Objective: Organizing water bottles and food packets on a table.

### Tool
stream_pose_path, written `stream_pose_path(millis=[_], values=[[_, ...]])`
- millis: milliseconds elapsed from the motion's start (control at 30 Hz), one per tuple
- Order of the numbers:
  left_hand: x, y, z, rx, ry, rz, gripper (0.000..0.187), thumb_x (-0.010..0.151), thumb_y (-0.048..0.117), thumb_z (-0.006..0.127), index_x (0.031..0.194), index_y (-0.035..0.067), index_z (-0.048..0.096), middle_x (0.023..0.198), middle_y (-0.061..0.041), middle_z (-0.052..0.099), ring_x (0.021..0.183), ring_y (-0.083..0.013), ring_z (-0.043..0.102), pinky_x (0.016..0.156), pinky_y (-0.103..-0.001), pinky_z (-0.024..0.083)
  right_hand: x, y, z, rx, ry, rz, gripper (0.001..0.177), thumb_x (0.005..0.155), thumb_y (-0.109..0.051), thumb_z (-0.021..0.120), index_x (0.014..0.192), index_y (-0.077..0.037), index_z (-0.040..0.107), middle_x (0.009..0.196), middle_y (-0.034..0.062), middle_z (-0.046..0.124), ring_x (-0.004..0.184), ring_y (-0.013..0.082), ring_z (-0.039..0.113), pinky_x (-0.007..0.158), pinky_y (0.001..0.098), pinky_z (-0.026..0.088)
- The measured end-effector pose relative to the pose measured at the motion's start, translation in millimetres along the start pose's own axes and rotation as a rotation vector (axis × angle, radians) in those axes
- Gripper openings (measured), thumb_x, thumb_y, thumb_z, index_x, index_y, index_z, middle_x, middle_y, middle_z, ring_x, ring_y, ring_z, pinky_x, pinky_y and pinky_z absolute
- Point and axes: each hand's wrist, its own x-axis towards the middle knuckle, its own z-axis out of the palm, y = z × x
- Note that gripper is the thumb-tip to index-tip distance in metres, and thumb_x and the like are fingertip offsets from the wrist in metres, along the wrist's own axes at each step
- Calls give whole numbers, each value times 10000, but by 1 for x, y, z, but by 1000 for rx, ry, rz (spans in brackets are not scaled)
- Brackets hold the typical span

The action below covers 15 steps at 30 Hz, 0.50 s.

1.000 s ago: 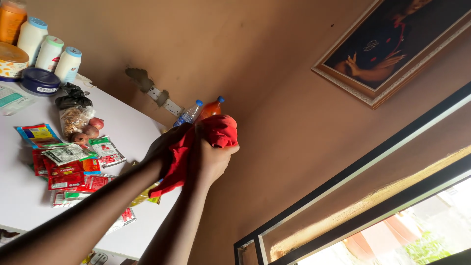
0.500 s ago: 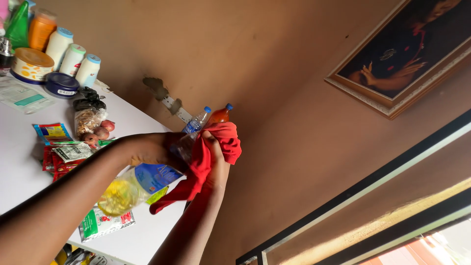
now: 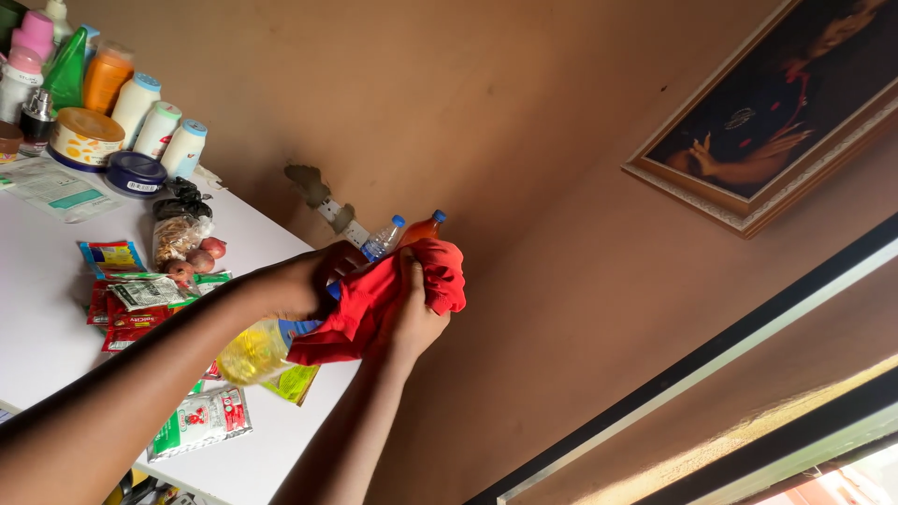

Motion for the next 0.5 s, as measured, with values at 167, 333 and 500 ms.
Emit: stream_pose_path(millis=[167,333,500], values=[[-12,64,-5,92,30,-54,532,878,134,696,1374,99,505,1275,-52,678,1119,-128,618,999,-302,489,-12,-4,11,-48,59,-113,114,821,-113,783,890,-23,767,870,40,763,783,125,686,755,290,562],[-8,41,-8,4,-14,-178,450,917,106,638,1358,103,546,1279,-40,693,1094,-127,620,987,-301,516,-20,-21,18,-184,127,-70,158,782,-142,830,872,-39,750,846,30,761,758,120,690,740,284,566],[-25,55,-25,-32,19,-38,677,698,-25,770,1326,136,574,1292,-12,707,1166,-127,652,986,-296,523,-21,-27,18,-14,-26,-27,151,801,-133,811,892,-29,751,869,30,742,784,122,673,737,292,551]])
